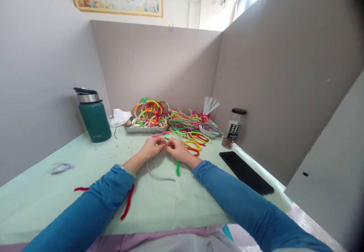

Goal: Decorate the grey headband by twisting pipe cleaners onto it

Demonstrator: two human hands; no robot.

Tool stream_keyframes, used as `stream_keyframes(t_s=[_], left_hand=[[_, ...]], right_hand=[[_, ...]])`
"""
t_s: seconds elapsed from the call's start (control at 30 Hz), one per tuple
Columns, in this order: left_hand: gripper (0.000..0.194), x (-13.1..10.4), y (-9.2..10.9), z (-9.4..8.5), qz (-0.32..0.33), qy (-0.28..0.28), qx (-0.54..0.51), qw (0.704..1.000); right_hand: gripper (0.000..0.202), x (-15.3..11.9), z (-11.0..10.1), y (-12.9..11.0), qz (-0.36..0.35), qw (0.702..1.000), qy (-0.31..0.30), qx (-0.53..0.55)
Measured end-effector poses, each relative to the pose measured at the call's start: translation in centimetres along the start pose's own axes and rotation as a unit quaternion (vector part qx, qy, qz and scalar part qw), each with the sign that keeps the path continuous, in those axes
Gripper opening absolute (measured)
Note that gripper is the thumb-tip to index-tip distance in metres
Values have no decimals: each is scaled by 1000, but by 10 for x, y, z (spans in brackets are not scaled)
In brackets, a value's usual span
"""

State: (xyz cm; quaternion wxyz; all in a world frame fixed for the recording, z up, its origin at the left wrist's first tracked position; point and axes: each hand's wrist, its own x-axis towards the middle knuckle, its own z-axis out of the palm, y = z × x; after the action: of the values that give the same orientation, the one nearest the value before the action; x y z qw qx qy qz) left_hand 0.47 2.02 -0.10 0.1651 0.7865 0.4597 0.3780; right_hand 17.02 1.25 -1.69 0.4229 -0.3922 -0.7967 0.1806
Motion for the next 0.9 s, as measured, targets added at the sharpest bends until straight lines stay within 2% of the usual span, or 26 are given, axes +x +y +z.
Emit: stream_keyframes(t_s=[0.17, 0.33, 0.6, 0.9], left_hand=[[14, 1, 1, 0, 31, 11, 42, 999], [14, 0, 7, -3, 29, 23, 106, 994], [23, -2, 2, -3, 7, -16, 114, 993], [31, -4, 9, -4, 37, -57, 110, 992]], right_hand=[[5, 0, -1, -2, 2, 1000, 2, 5], [6, 0, 0, 0, 7, 1000, 7, 8], [6, 1, -1, -1, 20, 1000, -7, -5], [6, 3, 1, 3, 21, 1000, 10, -1]])
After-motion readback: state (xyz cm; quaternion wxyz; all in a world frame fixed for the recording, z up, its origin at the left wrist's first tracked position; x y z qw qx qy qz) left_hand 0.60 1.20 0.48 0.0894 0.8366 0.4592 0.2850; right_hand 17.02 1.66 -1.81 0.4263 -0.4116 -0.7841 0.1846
